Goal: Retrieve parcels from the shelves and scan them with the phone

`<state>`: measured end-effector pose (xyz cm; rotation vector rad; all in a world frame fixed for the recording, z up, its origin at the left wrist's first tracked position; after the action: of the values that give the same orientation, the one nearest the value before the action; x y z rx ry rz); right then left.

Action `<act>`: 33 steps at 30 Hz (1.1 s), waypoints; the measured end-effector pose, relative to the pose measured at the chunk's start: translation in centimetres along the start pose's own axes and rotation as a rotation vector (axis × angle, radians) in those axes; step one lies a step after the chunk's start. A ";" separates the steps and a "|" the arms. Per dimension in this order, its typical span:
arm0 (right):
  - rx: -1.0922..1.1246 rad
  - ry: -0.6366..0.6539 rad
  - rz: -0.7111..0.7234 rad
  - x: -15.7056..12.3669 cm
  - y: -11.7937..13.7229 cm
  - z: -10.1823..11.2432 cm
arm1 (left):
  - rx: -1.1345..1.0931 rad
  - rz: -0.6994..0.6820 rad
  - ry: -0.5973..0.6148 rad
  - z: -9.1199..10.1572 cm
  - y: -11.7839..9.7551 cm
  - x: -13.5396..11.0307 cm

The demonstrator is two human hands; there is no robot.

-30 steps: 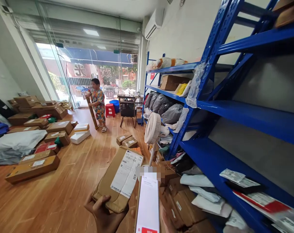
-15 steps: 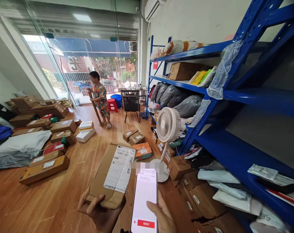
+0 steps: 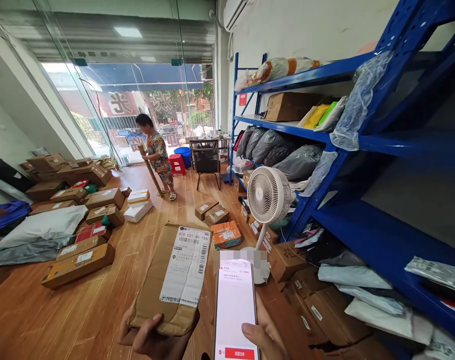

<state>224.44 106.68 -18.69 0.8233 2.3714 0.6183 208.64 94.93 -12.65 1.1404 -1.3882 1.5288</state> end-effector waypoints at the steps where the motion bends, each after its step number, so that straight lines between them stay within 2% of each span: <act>1: -0.002 -0.011 -0.007 -0.1 0.0 0.1 | -0.004 -0.001 -0.020 0.0 -0.4 0.3; 6: -0.005 -0.040 -0.008 -0.2 0.2 0.3 | 0.003 -0.021 -0.123 0.7 -0.3 0.8; 10: -0.002 -0.046 -0.010 -0.4 0.3 0.1 | 0.008 -0.136 -0.085 1.1 1.1 -0.3; 13: 0.000 -0.045 -0.017 -0.7 0.3 0.0 | -0.006 -0.166 -0.091 1.6 2.3 -1.1; 18: -0.013 -0.037 -0.013 -1.0 0.1 0.2 | -0.036 -0.212 -0.085 2.0 2.8 -1.5; 22: -0.008 -0.011 0.010 -0.9 0.0 0.0 | -0.044 -0.254 -0.092 2.0 2.6 -1.2; 26: -0.011 0.017 0.045 -0.6 0.0 -0.6 | 0.016 -0.287 -0.148 1.1 2.0 -0.6; 28: -0.020 0.027 0.040 -0.6 -0.2 -0.8 | 0.036 -0.258 -0.218 0.9 1.7 -0.6; 30: -0.025 0.018 0.034 -0.5 -0.3 -0.9 | 0.054 -0.163 -0.254 1.2 1.8 -0.8; 31: -0.025 0.014 0.035 -0.5 -0.3 -1.0 | 0.058 -0.099 -0.228 1.3 1.9 -0.9; 33: -0.024 0.009 0.033 -0.6 -0.4 -1.1 | 0.049 0.091 -0.050 0.7 2.9 -1.2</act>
<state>223.96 105.76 -17.92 0.8525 2.3583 0.6649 206.36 93.92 -14.65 1.1662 -1.4608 1.6154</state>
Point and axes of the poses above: each hand's wrist, its own x-axis towards the middle knuckle, its own z-axis out of the back of the hand, y = z × x, the point moved 9 cm from there along x, towards the middle knuckle, and after that the axes turned 3 degrees about -z, right-handed, at the moved point
